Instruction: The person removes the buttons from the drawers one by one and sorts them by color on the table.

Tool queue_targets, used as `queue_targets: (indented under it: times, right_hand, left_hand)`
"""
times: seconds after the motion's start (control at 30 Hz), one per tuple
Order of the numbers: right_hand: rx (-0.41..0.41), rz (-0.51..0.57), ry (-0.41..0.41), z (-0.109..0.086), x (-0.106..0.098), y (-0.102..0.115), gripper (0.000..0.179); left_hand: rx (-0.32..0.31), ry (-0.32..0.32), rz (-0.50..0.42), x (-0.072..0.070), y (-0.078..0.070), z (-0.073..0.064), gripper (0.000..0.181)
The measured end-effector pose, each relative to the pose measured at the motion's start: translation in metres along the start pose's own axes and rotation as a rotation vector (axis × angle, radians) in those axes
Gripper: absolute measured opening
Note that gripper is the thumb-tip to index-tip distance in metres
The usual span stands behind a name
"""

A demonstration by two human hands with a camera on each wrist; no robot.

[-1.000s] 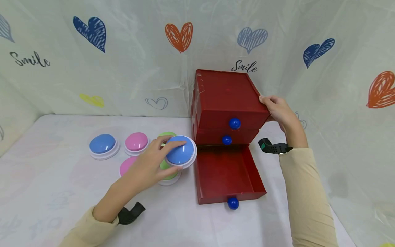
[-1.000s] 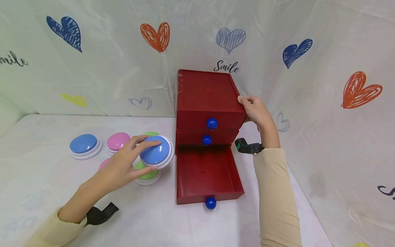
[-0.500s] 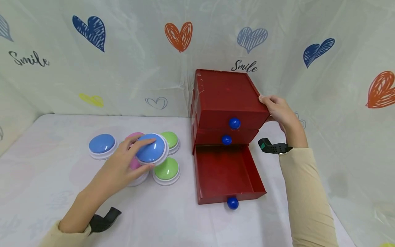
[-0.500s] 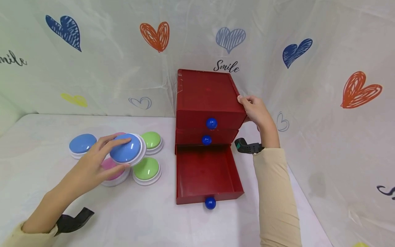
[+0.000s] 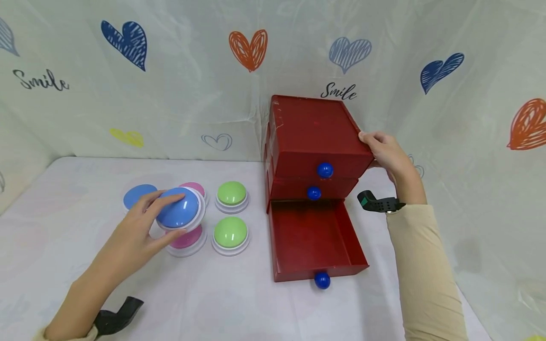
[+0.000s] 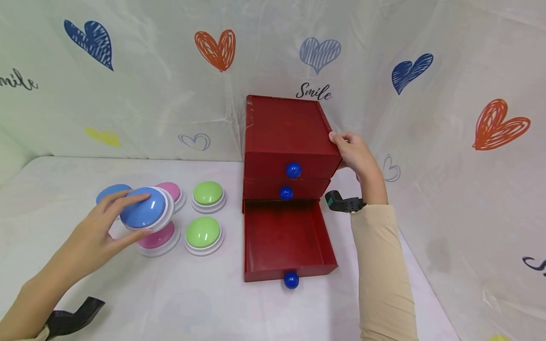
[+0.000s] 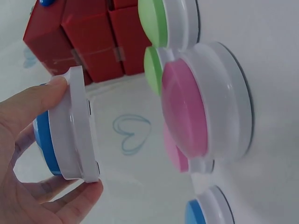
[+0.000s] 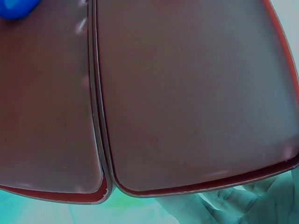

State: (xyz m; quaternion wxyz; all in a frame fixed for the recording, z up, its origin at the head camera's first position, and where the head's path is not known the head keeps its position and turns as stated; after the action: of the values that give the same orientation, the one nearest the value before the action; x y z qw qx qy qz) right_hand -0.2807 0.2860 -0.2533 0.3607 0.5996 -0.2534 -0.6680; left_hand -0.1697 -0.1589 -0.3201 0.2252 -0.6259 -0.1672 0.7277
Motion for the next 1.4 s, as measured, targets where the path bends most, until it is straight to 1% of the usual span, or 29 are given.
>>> queue_targets:
  times: [0.2, 0.33, 0.57, 0.8, 0.93, 1.0, 1.1, 1.2, 1.4]
  right_hand:
    - [-0.008, 0.007, 0.001, 0.0, 0.0, 0.001, 0.066]
    - [-0.01, 0.005, 0.0, -0.001, 0.0, 0.002, 0.066]
    - [-0.007, -0.004, 0.008, 0.0, 0.0, 0.0, 0.067]
    - [-0.011, -0.008, 0.008, -0.001, -0.001, -0.001, 0.068]
    - [-0.007, -0.006, 0.01, -0.002, -0.001, -0.001, 0.068]
    - [-0.007, -0.005, 0.01, -0.002, -0.001, -0.001, 0.068]
    - [-0.01, -0.001, 0.009, -0.002, -0.001, 0.0, 0.068]
    - [-0.014, 0.003, 0.008, -0.002, 0.0, 0.0, 0.067]
    - [-0.015, 0.002, 0.008, -0.002, 0.0, 0.001, 0.067]
  left_hand:
    - [-0.047, -0.009, 0.014, -0.004, 0.016, -0.004, 0.076]
    - [-0.052, -0.041, 0.011, -0.009, 0.024, -0.008, 0.077]
    - [-0.03, -0.116, -0.019, -0.019, 0.037, -0.015, 0.076]
    - [-0.084, -0.124, -0.011, -0.023, 0.055, -0.016, 0.075]
    - [-0.07, -0.157, -0.037, -0.027, 0.061, -0.017, 0.073]
    - [-0.069, -0.163, -0.044, -0.027, 0.064, -0.018, 0.072]
    - [-0.081, -0.154, -0.042, -0.027, 0.07, -0.017, 0.072]
    - [-0.098, -0.129, -0.035, -0.025, 0.076, -0.017, 0.071]
    - [-0.151, -0.053, 0.029, -0.018, 0.087, -0.017, 0.072]
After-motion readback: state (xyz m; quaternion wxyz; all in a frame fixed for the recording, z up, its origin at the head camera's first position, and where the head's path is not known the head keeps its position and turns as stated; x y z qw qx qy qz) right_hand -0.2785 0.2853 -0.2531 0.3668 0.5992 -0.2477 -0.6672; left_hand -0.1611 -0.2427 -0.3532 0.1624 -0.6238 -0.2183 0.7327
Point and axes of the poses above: each hand's wrist, its own z-axis towards the middle knuckle, its own x-axis out of the palm, y = z × x, the point moved 7 cm from there along z, towards the middle knuckle, and after that the axes turned 15 degrees about -x, right-handed, at the moved point
